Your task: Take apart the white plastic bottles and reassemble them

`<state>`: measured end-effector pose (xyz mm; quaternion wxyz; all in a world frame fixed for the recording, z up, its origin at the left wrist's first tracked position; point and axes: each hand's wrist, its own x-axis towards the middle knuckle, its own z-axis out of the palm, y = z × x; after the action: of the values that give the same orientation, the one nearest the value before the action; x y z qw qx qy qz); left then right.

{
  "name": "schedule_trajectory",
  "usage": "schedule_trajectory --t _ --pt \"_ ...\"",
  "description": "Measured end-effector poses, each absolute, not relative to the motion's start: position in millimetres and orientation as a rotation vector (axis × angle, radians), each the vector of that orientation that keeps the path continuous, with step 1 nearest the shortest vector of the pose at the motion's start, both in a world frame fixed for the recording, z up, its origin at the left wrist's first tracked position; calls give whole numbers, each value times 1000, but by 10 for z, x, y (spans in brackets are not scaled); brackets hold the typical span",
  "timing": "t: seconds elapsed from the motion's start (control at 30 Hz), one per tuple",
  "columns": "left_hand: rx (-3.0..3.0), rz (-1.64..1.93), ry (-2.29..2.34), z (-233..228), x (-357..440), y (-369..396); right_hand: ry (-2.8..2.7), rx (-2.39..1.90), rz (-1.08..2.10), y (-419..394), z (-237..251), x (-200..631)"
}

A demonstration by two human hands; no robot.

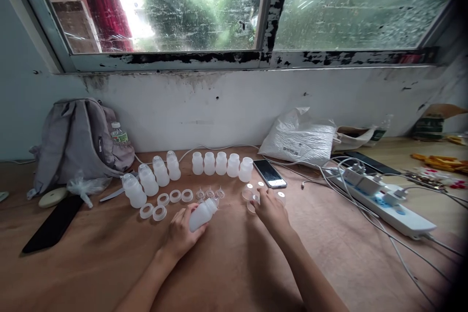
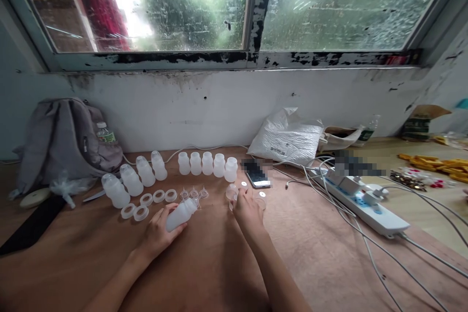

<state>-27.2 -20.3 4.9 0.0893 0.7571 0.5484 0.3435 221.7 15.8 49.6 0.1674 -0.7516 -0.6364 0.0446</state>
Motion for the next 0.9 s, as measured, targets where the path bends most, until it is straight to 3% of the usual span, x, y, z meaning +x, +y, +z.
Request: schedule_trajectory --t 0.2,0.4,0.57,0.7,0.9 --pt "2301 1036 1560 70 -269 -223 -1811 -1873 332 209 396 2237" --pt "2238 1121 1576 91 -263 -229 -1499 -1143 975 225 426 2091" --pt "2192 1141 1547 118 -271 -235 -1410 -890 1274 117 469 1903" --pt "2198 1110 1519 118 -273 -237 -1379 -854 1386 54 455 1804" --pt "2233 1110 1474 106 -265 -243 -1409 -992 1204 72 366 1772"
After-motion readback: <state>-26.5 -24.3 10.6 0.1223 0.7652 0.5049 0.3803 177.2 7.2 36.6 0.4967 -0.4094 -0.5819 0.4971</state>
